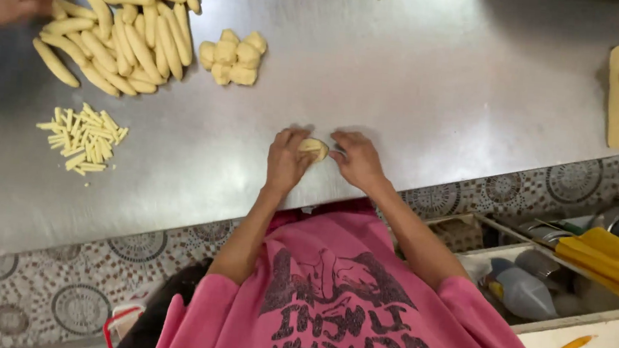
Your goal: Manually shaping small pieces of dough into uniform strips on a stainless steel workbench in a bakery production area.
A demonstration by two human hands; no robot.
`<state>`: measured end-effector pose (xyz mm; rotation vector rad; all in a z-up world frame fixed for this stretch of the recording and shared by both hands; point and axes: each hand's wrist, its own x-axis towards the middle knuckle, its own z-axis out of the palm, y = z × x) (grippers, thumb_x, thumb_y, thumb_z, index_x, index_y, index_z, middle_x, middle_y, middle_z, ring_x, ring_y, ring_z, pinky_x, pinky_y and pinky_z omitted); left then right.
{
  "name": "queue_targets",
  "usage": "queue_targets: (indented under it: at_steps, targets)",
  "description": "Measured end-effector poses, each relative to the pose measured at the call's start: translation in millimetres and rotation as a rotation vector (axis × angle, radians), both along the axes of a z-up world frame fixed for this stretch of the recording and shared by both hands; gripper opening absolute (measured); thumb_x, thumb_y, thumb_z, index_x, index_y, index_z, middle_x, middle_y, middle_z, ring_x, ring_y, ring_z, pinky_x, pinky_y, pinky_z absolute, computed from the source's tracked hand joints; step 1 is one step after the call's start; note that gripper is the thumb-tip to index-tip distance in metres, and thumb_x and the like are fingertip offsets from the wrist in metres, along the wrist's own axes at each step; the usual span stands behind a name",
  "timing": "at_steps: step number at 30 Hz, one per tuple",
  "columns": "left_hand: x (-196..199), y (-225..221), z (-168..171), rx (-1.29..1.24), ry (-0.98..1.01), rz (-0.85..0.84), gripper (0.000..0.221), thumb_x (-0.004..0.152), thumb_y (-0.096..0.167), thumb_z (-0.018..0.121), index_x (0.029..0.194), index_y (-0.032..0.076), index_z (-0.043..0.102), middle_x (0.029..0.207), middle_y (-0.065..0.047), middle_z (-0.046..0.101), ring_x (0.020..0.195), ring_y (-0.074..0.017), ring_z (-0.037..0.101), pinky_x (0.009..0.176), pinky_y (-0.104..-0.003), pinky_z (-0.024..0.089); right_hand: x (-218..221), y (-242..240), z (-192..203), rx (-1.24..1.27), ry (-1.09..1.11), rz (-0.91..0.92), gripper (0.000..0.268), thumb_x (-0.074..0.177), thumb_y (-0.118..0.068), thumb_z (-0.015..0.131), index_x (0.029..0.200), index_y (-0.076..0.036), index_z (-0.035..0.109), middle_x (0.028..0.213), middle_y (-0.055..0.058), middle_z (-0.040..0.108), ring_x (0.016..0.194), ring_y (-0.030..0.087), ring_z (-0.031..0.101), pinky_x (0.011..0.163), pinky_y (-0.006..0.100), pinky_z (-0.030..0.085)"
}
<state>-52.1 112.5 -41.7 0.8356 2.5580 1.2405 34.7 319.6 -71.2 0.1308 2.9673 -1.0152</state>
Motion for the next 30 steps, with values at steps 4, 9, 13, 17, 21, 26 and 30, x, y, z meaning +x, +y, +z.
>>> queue_targets:
  at_steps: [4, 9, 13, 17, 21, 26, 30]
  targets:
    - [-2.6, 1.0, -30.4, -0.188, -0.039, 0.048, 0.039, 0.082, 0.015, 0.081, 0.119, 0.007, 0.071, 0.109, -0.014, 0.061, 0.108, -0.0401, 0.061, 0.09, -0.05, 0.054, -40.2, -15.3, -22.0, 0.091, 0.014, 0.215, 0.052, 0.084, -0.038, 0.079, 0.132, -0.02, 0.069, 0.125, 0.002, 0.068, 0.119, 0.027, 0.06, 0.094, 0.047, 0.045]
    - [21.6, -10.8, -13.1, -0.178, -0.027, -0.008, 0.024, 0.081, 0.021, 0.08, 0.102, 0.012, 0.075, 0.098, -0.007, 0.058, 0.1, -0.0361, 0.061, 0.081, -0.048, 0.053, -17.6, -21.7, 6.3, 0.043, 0.1, 0.245, 0.019, 0.082, -0.027, 0.08, 0.088, -0.017, 0.066, 0.088, 0.0, 0.059, 0.095, 0.025, 0.061, 0.095, 0.045, 0.036]
    - [4.9, 2.3, -54.7, -0.171, 0.124, 0.159, 0.026, 0.084, 0.026, 0.078, 0.107, 0.018, 0.07, 0.103, -0.006, 0.058, 0.105, -0.0333, 0.06, 0.083, -0.048, 0.052, -37.2, -20.7, 1.5, 0.109, 0.185, 0.224, 0.027, 0.083, -0.038, 0.079, 0.095, -0.019, 0.065, 0.094, -0.001, 0.059, 0.1, 0.024, 0.06, 0.096, 0.046, 0.036]
    - [11.8, -16.1, -64.1, -0.196, 0.242, 0.111, 0.019, 0.087, 0.042, 0.066, 0.095, 0.026, 0.074, 0.098, 0.0, 0.06, 0.106, -0.0273, 0.058, 0.088, -0.048, 0.045, -25.6, -8.2, -11.2, 0.101, 0.208, 0.351, 0.032, 0.084, -0.039, 0.074, 0.111, -0.022, 0.07, 0.101, 0.001, 0.062, 0.107, 0.027, 0.06, 0.1, 0.051, 0.038]
    - [2.0, -3.3, -70.0, -0.281, 0.324, 0.07, 0.041, 0.096, 0.041, 0.056, 0.134, 0.034, 0.066, 0.105, -0.003, 0.054, 0.106, -0.0273, 0.055, 0.082, -0.052, 0.038, -27.7, -24.0, -8.2, 0.14, 0.282, 0.154, 0.049, 0.095, -0.05, 0.051, 0.13, -0.021, 0.069, 0.119, 0.006, 0.065, 0.115, 0.031, 0.059, 0.101, 0.05, 0.037]
    - [-2.6, -8.9, -68.4, -0.319, 0.221, 0.0, 0.034, 0.082, 0.048, 0.067, 0.106, 0.024, 0.072, 0.104, -0.004, 0.061, 0.105, -0.0293, 0.059, 0.082, -0.052, 0.042, -19.9, -16.1, -19.8, 0.237, 0.272, 0.219, 0.037, 0.083, -0.043, 0.069, 0.115, -0.025, 0.074, 0.119, -0.003, 0.067, 0.118, 0.024, 0.062, 0.098, 0.049, 0.039]
    - [17.1, -20.1, -52.1, -0.33, 0.241, -0.029, 0.046, 0.076, 0.051, 0.077, 0.121, 0.046, 0.071, 0.109, 0.004, 0.057, 0.114, -0.0244, 0.053, 0.093, -0.049, 0.037, 3.8, -49.3, 5.5, 0.413, 0.704, 0.112, 0.042, 0.086, -0.049, 0.08, 0.116, -0.02, 0.081, 0.112, 0.006, 0.076, 0.091, 0.031, 0.071, 0.074, 0.043, 0.054]
